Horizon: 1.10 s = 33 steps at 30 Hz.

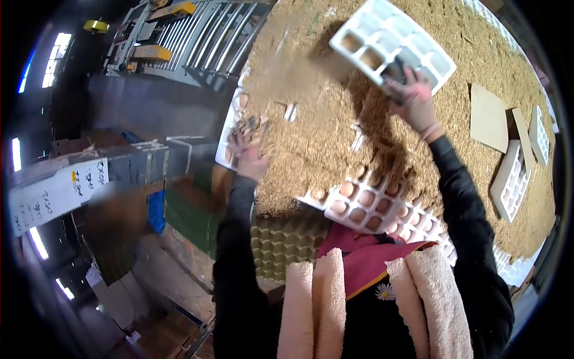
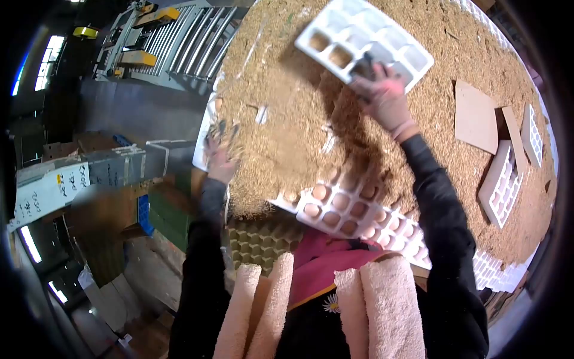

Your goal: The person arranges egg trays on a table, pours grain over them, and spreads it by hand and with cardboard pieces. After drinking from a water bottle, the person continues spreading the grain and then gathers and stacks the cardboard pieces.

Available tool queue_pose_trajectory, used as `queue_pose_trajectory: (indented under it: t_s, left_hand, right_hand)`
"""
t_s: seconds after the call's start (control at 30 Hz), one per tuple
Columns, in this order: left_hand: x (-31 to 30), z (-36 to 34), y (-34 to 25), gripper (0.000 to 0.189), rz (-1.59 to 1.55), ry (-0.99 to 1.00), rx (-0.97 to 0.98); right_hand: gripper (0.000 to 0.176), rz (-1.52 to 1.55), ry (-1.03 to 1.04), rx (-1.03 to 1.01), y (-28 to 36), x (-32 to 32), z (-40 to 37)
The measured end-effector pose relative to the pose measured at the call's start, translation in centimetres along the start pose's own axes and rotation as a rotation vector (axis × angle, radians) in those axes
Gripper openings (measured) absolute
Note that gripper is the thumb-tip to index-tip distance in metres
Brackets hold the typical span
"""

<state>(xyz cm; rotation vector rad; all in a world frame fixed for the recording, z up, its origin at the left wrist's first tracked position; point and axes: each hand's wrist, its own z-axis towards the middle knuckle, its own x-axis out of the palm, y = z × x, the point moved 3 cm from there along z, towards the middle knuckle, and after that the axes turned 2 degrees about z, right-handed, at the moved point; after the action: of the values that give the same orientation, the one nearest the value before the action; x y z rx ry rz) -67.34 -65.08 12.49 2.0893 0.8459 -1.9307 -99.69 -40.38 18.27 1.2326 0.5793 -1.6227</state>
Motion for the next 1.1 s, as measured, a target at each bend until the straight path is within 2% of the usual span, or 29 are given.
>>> queue_pose_trajectory:
  t_s: [0.03, 0.1, 0.17, 0.23, 0.27, 0.3, 0.33, 0.37, 0.43, 0.47, 0.5, 0.53, 0.57, 0.6, 0.63, 0.7, 0.73, 0.83, 0.9, 0.93, 0.97, 1.0, 1.03, 1.07, 1.1]
  left_hand:
    - [1.3, -0.3, -2.1, 0.057, 0.029, 0.007, 0.054]
    - [4.3, -1.1, -6.2, 0.058, 0.132, -0.003, 0.213]
    - [6.3, -3.9, -10.3, 0.057, 0.231, 0.131, 0.375]
    - [4.4, -5.5, -11.8, 0.053, -0.031, 0.076, 0.365]
    - [4.7, -4.3, -10.0, 0.047, 0.014, -0.101, 0.288]
    - [3.3, -3.1, -7.4, 0.045, -0.267, -0.407, 0.195]
    - [3.4, -0.8, -3.9, 0.052, -0.148, -0.511, -0.077]
    - [0.2, 1.8, -2.1, 0.055, -0.060, -0.462, -0.272]
    - [-0.2, 6.8, 3.2, 0.078, 0.162, -0.616, -0.641]
    - [0.5, 8.9, 5.2, 0.077, 0.194, -0.506, -0.802]
    - [0.8, 10.3, 6.3, 0.064, 0.209, -0.313, -0.836]
    - [1.9, 12.1, 8.8, 0.066, 0.198, -0.189, -0.858]
    - [1.3, 13.0, 10.1, 0.056, 0.227, -0.259, -0.813]
    - [1.5, 14.8, 14.7, 0.033, 0.225, -0.271, -0.601]
    - [2.0, 14.8, 18.7, 0.035, 0.278, -0.264, -0.589]
    - [-4.1, 11.8, 18.4, 0.039, 0.377, -0.326, -0.530]
    - [-7.5, 10.7, 17.2, 0.041, 0.433, -0.375, -0.509]
    - [-18.5, 8.4, 11.3, 0.047, 0.740, -0.639, -0.525]
    - [-23.1, 7.4, 3.3, 0.052, 0.918, -0.883, -0.531]
    - [-23.6, 6.6, -1.4, 0.055, 0.917, -0.994, -0.518]
    - [-22.3, 6.8, -5.5, 0.058, 0.818, -1.058, -0.475]
    - [-18.4, 8.0, -5.0, 0.069, 0.437, -1.012, -0.471]
    - [-14.6, 6.8, -12.7, 0.078, 0.301, -1.141, -0.090]
    - [-10.3, 6.3, -18.3, 0.081, 0.220, -0.973, 0.005]
    - [-6.4, 4.7, -25.3, 0.083, 0.086, -0.680, 0.040]
  right_hand:
    - [0.045, -0.068, 0.111, 0.029, -0.6, -1.0, -0.5]
    - [0.045, -0.101, 0.307, -0.056, 0.1, -0.9, -6.1]
    - [0.043, -0.018, 0.400, -0.138, 3.2, -4.7, -11.6]
    - [0.031, 0.135, 0.433, -0.108, 5.8, -6.8, -17.3]
    - [0.024, 0.210, 0.480, -0.054, 6.4, -8.4, -18.7]
    - [0.031, 0.209, 0.448, -0.021, 6.8, -10.1, -19.0]
    - [0.033, 0.202, 0.384, 0.098, 6.4, -10.8, -19.9]
    - [0.036, 0.192, 0.321, 0.220, 5.6, -11.2, -20.8]
    - [0.041, 0.140, 0.261, 0.323, 4.1, -11.5, -21.5]
    - [0.045, 0.141, 0.225, 0.450, 4.1, -12.2, -21.4]
    - [0.045, 0.127, 0.205, 0.473, 3.7, -12.7, -21.9]
    - [0.045, 0.079, 0.194, 0.504, 3.4, -13.5, -22.8]
    - [0.045, 0.028, 0.186, 0.538, 3.1, -14.3, -23.9]
    - [0.046, -0.025, 0.170, 0.591, 2.4, -14.9, -25.7]
    - [0.047, -0.107, 0.140, 0.645, 1.7, -15.7, -28.2]
    - [0.047, -0.307, 0.109, 0.757, 0.3, -16.8, -34.3]
    - [0.049, -0.185, 0.056, 0.895, 0.0, -17.8, -36.4]
    - [0.045, -0.191, 0.164, 0.838, 2.3, -19.3, -39.8]
    - [0.042, -0.171, 0.124, 0.804, 3.7, -19.7, -40.1]
    - [0.041, -0.173, 0.130, 0.793, 3.9, -20.2, -40.1]
    - [0.041, -0.169, 0.134, 0.776, 3.8, -20.4, -40.3]
    - [0.039, -0.183, 0.109, 0.782, 3.4, -20.5, -41.3]
    - [0.038, -0.192, 0.085, 0.781, 2.9, -20.7, -42.2]
    - [0.038, -0.227, 0.049, 0.823, 2.3, -21.4, -43.3]
    - [0.039, -0.265, -0.012, 0.895, 1.3, -22.6, -44.6]
